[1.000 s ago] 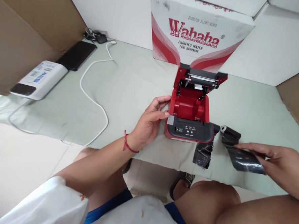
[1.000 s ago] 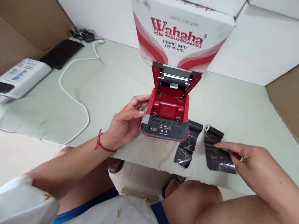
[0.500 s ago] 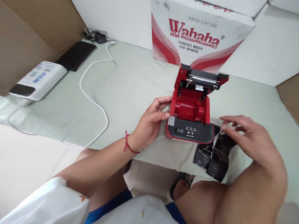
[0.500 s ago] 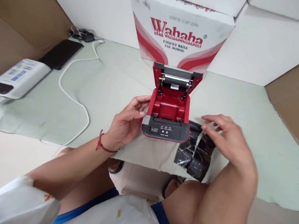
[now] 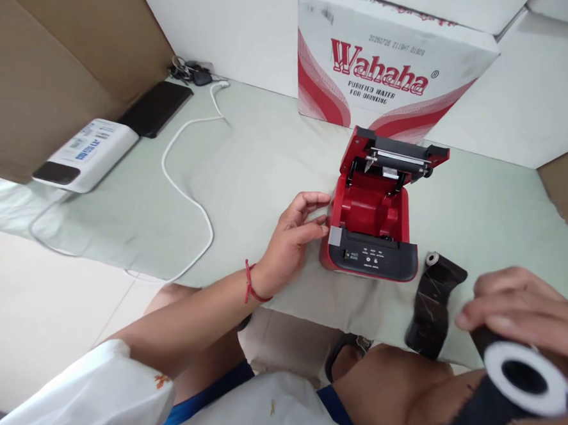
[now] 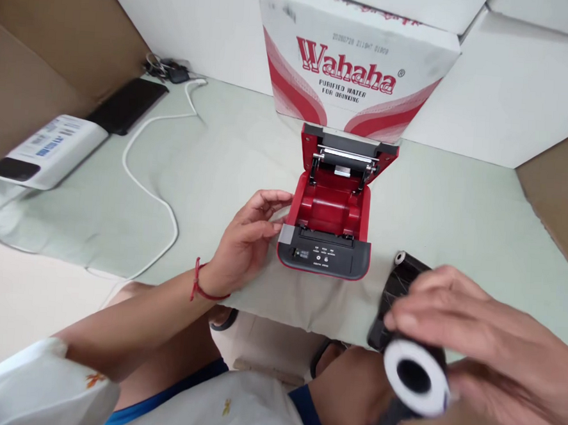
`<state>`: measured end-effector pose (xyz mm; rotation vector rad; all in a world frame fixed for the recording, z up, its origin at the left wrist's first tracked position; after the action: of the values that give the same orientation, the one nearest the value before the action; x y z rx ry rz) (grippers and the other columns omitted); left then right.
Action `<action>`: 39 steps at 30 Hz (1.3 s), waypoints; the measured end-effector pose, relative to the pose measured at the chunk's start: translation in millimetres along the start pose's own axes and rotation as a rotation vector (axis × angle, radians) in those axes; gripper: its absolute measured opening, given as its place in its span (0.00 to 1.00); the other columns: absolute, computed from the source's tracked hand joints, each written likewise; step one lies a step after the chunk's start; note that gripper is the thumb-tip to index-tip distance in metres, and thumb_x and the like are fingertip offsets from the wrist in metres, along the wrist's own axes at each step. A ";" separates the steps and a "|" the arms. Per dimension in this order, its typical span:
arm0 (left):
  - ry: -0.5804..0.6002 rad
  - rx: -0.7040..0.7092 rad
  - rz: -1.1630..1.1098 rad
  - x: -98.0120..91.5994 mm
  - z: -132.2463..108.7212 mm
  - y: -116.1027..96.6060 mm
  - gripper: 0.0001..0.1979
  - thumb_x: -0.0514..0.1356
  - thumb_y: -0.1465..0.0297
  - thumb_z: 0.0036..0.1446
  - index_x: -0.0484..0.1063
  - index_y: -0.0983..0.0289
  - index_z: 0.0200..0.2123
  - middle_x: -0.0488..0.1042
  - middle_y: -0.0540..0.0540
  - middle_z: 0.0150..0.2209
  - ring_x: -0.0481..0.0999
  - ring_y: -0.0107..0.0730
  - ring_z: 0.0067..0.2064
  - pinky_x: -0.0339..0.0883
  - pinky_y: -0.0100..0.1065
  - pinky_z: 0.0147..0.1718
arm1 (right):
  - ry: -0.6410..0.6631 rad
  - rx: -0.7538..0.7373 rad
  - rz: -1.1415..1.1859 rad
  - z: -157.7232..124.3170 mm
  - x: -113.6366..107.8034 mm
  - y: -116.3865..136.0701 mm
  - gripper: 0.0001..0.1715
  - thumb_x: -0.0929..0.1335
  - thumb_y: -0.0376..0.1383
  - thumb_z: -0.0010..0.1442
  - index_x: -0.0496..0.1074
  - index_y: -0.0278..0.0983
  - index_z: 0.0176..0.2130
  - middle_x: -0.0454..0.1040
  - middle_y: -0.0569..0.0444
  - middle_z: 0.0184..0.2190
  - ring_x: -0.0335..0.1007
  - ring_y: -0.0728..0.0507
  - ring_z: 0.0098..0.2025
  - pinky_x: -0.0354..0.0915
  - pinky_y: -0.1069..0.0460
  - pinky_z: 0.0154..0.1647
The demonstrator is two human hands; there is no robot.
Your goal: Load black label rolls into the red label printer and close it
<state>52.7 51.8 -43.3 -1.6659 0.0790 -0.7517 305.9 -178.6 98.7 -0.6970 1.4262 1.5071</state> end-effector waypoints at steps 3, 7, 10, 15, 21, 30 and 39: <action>0.047 0.241 0.178 4.3 -13.0 -17.1 0.27 0.70 0.66 0.54 0.81 0.51 0.58 0.77 0.55 0.66 0.72 0.58 0.74 0.67 0.57 0.76 | -0.038 -0.034 0.051 34.6 17.4 35.5 0.26 0.74 0.54 0.74 0.83 0.49 0.65 0.87 0.48 0.55 0.83 0.31 0.56 0.81 0.36 0.60; 0.182 0.718 0.532 29.6 -45.2 -46.5 0.34 0.70 0.62 0.57 0.78 0.50 0.68 0.76 0.60 0.67 0.72 0.67 0.74 0.62 0.68 0.79 | -0.048 -0.152 0.117 86.1 50.9 70.9 0.24 0.70 0.45 0.80 0.80 0.50 0.70 0.87 0.49 0.59 0.83 0.34 0.59 0.79 0.37 0.64; 0.213 0.991 0.722 44.8 -68.5 -52.1 0.41 0.69 0.66 0.57 0.71 0.54 0.75 0.76 0.64 0.65 0.75 0.63 0.74 0.67 0.65 0.77 | -0.035 -0.195 0.080 109.3 69.1 69.0 0.25 0.70 0.45 0.80 0.80 0.47 0.70 0.88 0.48 0.59 0.82 0.31 0.63 0.79 0.33 0.64; 0.272 1.074 0.874 53.0 -79.6 -43.3 0.30 0.69 0.66 0.65 0.76 0.48 0.70 0.82 0.60 0.63 0.79 0.56 0.74 0.67 0.60 0.78 | 0.043 -0.219 0.044 125.9 95.9 59.3 0.24 0.67 0.41 0.79 0.83 0.45 0.67 0.88 0.45 0.62 0.81 0.29 0.68 0.77 0.29 0.70; 0.300 1.133 0.933 54.5 -83.3 -51.5 0.17 0.69 0.72 0.69 0.84 0.51 0.58 0.90 0.53 0.54 0.86 0.45 0.68 0.69 0.50 0.79 | 0.017 -0.192 0.000 130.2 110.4 56.6 0.25 0.65 0.40 0.80 0.85 0.41 0.66 0.88 0.41 0.62 0.83 0.29 0.69 0.78 0.28 0.72; 0.364 1.062 0.911 57.3 -79.1 -48.6 0.19 0.68 0.73 0.72 0.84 0.46 0.60 0.92 0.48 0.52 0.88 0.41 0.65 0.72 0.50 0.78 | -0.446 0.050 0.267 111.6 53.0 45.8 0.12 0.74 0.40 0.75 0.91 0.44 0.50 0.91 0.52 0.39 0.89 0.39 0.42 0.84 0.42 0.51; 0.355 1.096 0.883 59.6 -80.1 -53.2 0.20 0.70 0.74 0.72 0.86 0.44 0.59 0.92 0.47 0.50 0.88 0.41 0.62 0.74 0.50 0.76 | -0.450 -0.043 0.363 109.9 64.7 33.2 0.36 0.68 0.50 0.83 0.66 0.55 0.83 0.68 0.49 0.84 0.64 0.34 0.85 0.63 0.32 0.83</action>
<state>40.0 -30.0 33.7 -0.3405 0.5156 -0.2680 269.6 -54.1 75.4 -0.1026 1.2126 1.8365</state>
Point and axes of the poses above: each hand's wrist, its own z-axis towards the middle knuckle, its own x-axis out of the palm, y = z × x, the point moved 9 cm from there along z, towards the middle knuckle
